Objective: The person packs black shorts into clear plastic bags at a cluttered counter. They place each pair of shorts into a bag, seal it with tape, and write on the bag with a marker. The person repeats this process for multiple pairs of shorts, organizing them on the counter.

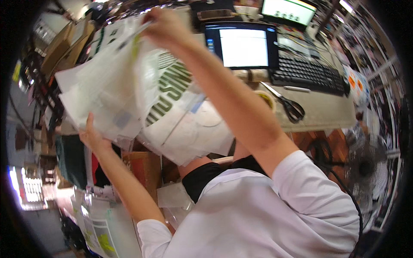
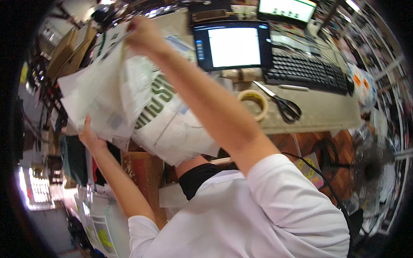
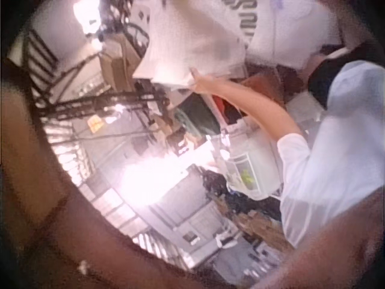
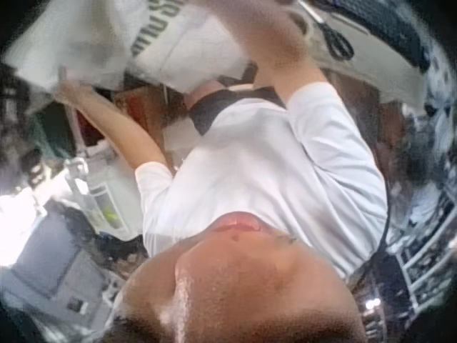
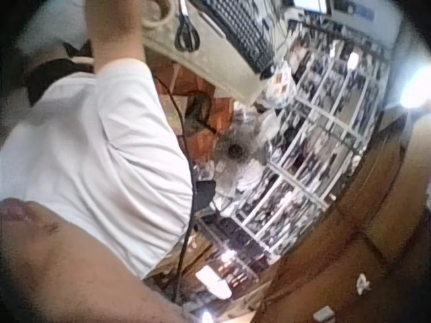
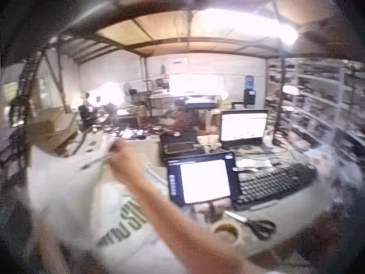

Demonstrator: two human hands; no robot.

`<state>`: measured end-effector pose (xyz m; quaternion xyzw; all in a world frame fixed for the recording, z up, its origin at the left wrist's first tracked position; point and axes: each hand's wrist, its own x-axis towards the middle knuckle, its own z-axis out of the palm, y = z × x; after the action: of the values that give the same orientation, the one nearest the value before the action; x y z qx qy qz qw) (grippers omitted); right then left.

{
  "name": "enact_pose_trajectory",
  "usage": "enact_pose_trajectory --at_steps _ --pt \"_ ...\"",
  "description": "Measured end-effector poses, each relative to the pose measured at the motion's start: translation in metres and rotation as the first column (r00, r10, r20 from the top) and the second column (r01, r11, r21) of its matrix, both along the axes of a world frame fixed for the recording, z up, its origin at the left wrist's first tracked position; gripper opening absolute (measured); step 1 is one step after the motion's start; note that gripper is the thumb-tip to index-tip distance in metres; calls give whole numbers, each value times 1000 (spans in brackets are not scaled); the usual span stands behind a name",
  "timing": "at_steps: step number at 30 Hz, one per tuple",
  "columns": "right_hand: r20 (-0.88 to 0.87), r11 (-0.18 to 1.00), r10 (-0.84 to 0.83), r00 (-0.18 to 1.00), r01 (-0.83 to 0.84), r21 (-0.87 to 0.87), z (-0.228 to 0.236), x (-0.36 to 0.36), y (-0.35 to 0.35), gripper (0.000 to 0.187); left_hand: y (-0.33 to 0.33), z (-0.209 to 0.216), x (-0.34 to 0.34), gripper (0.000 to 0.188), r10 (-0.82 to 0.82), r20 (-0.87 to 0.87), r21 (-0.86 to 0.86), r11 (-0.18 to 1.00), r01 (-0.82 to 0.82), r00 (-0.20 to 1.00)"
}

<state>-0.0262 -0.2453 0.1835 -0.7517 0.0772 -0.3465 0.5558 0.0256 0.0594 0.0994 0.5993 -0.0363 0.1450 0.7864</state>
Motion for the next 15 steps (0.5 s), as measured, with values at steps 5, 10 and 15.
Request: enact_pose_trajectory --at_steps 5,10,15 --pt "54 966 184 982 -190 178 -30 45 -41 19 -9 2 1 45 -13 46 -14 1000 13 999" --pt "-52 975 224 973 -224 13 9 65 6 10 -7 6 11 44 -56 69 35 998 54 996" --pt "144 943 314 939 -326 72 62 108 75 12 56 -1 32 42 -44 78 -110 993 52 996"
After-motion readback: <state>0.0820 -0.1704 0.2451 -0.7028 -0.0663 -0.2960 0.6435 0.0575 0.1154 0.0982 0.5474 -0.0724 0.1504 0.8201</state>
